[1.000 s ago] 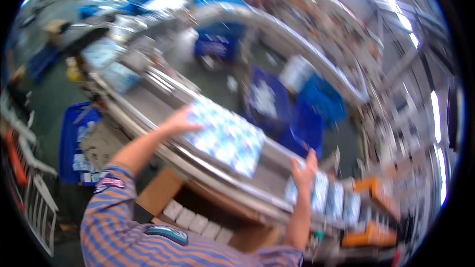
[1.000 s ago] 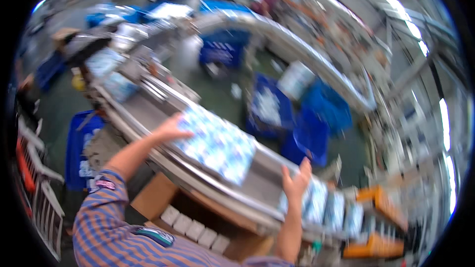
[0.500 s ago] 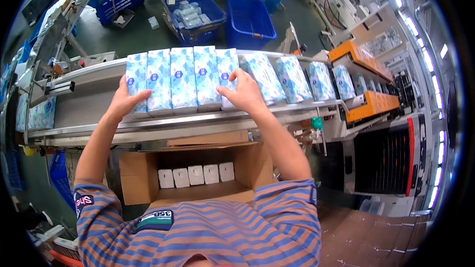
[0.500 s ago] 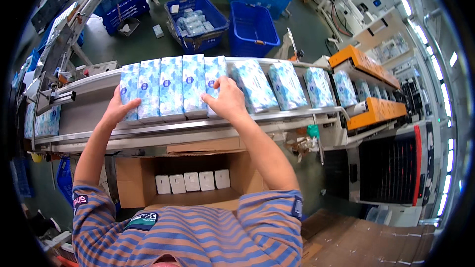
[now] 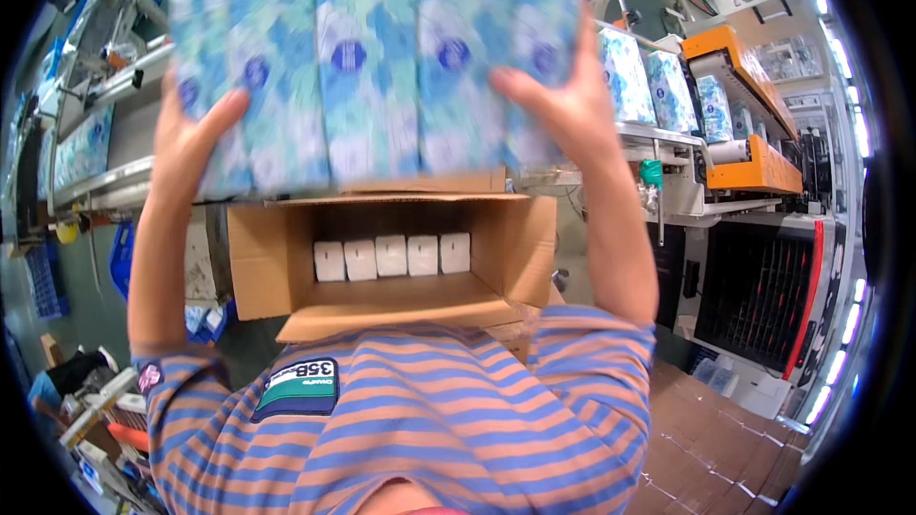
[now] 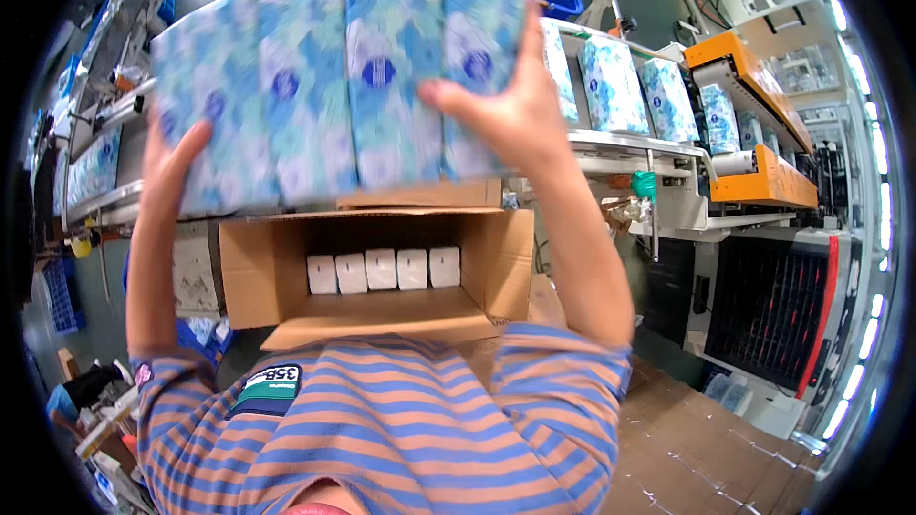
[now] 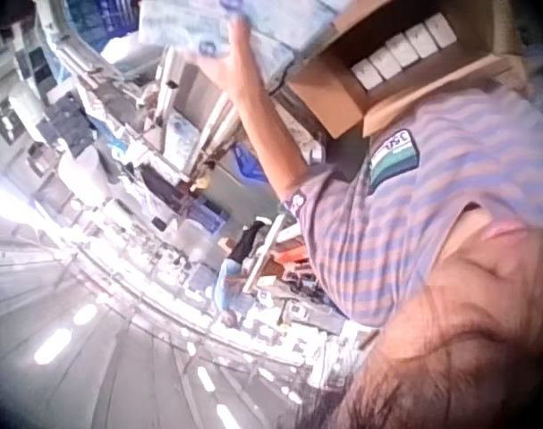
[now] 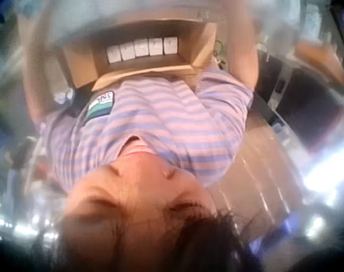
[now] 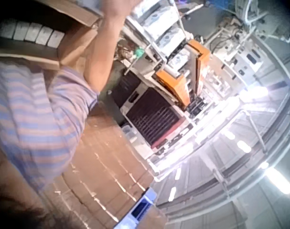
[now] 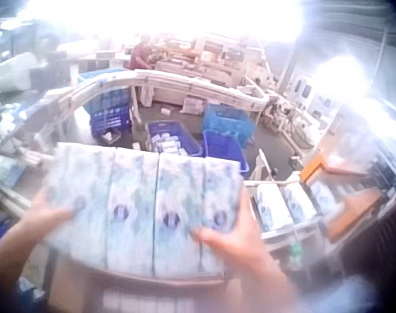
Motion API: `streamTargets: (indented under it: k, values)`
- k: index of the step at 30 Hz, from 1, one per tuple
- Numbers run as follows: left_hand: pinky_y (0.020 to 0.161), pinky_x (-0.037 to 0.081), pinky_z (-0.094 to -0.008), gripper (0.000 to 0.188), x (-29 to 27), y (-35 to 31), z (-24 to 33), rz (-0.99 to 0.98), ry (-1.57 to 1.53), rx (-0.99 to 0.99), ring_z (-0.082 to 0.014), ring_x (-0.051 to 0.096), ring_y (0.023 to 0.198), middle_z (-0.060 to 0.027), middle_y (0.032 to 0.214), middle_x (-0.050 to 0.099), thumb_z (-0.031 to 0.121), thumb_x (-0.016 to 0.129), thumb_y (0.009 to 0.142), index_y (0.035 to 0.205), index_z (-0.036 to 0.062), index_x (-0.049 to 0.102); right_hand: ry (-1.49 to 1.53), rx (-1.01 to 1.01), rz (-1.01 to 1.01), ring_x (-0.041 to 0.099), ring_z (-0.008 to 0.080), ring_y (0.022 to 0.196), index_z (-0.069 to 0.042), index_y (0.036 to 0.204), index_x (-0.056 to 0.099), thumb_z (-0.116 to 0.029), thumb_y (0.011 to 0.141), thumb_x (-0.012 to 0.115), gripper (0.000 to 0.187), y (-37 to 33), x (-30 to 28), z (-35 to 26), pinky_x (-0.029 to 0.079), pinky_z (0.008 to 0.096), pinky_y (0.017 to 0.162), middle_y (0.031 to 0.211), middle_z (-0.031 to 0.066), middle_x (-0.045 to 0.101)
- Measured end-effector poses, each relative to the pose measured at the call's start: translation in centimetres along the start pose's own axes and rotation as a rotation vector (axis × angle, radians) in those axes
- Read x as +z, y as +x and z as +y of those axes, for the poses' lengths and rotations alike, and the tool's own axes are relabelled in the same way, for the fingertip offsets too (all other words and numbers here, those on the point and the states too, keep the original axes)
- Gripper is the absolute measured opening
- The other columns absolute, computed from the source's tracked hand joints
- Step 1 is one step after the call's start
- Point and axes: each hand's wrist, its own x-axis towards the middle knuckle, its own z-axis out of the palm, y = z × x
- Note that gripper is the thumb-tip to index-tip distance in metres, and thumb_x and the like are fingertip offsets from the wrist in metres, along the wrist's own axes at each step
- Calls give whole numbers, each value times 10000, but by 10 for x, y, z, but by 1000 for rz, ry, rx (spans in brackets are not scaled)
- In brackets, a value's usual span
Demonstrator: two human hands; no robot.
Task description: The person repeatedly picks up small, individually wrapped packages from a conveyor belt and places them into a cardboard box. The person handles the packages one by one, arranging them in rows within the box. The person also moves the cardboard box to different positions on the floor to continue the packing process.
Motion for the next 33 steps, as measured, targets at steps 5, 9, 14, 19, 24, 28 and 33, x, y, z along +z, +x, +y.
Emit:
streamTargets:
  k: [5, 9, 14, 19, 24, 28, 33]
  values:
    - [985, 375, -386, 950, 11, -128, 18, -220, 137, -232, -265, 469, 1157, -193, 1279, 426, 311, 779, 675, 1357, -28, 212, -219, 417, -417, 458, 318, 1204, 54, 1407, 15, -465, 694, 727, 1133, -129, -24, -29, 363, 364, 994, 1264, 292, 444]
    - [996, 356, -367, 943, 36, -129, -73, -296, 88, -818, -266, 455, 1158, -202, 1272, 417, 282, 744, 718, 1375, -30, 143, -190, 814, -644, 421, 379, 1220, -3, 1424, -33, -529, 717, 673, 1129, -148, 16, 59, 353, 365, 1001, 1304, 317, 391]
    - [1024, 322, -356, 1140, 83, -118, -211, -289, 627, -584, -346, 331, 1260, -269, 1379, 258, 158, 756, 681, 1403, -9, -110, -537, 717, -739, 285, 445, 1283, -81, 1441, -41, -536, 732, 643, 1085, -172, 72, 179, 329, 411, 1017, 1407, 369, 116]
    - [1026, 223, -588, 1058, 106, -107, -165, -899, 1140, -402, -483, 82, 1332, -260, 1470, -27, 572, 644, 709, 1451, 172, 5, -750, 499, -1077, 80, 464, 1345, -183, 1444, 171, -596, 740, 590, 917, -166, 61, 120, 199, 467, 1090, 1496, 195, -11]
    - [1042, 275, -499, 885, 168, -55, -209, -1079, 1083, -350, -430, 214, 1313, -195, 1468, 171, 702, 450, 760, 1442, 209, 178, -645, 468, -1052, 261, 416, 1308, -272, 1443, 181, -767, 698, 463, 937, -141, 95, 221, 240, 585, 1030, 1457, 180, 238]
    - [1038, 309, -327, 692, 182, -2, -226, -1199, 272, -659, -245, 360, 1277, -129, 1406, 351, 559, 416, 880, 1401, 117, 309, 2, 501, -841, 220, 265, 1350, -127, 1378, 370, -695, 740, 513, 866, -136, 69, 239, 165, 388, 1102, 1448, 108, 300]
    - [1038, 300, -418, 956, 150, -52, -132, -1196, 1251, -253, -334, 301, 1311, -204, 1452, 229, 696, 484, 743, 1439, 116, 179, -852, 551, -1010, 299, 328, 1267, -97, 1334, 404, -610, 719, 597, 824, -128, 57, 115, 294, 508, 987, 1355, 156, 360]
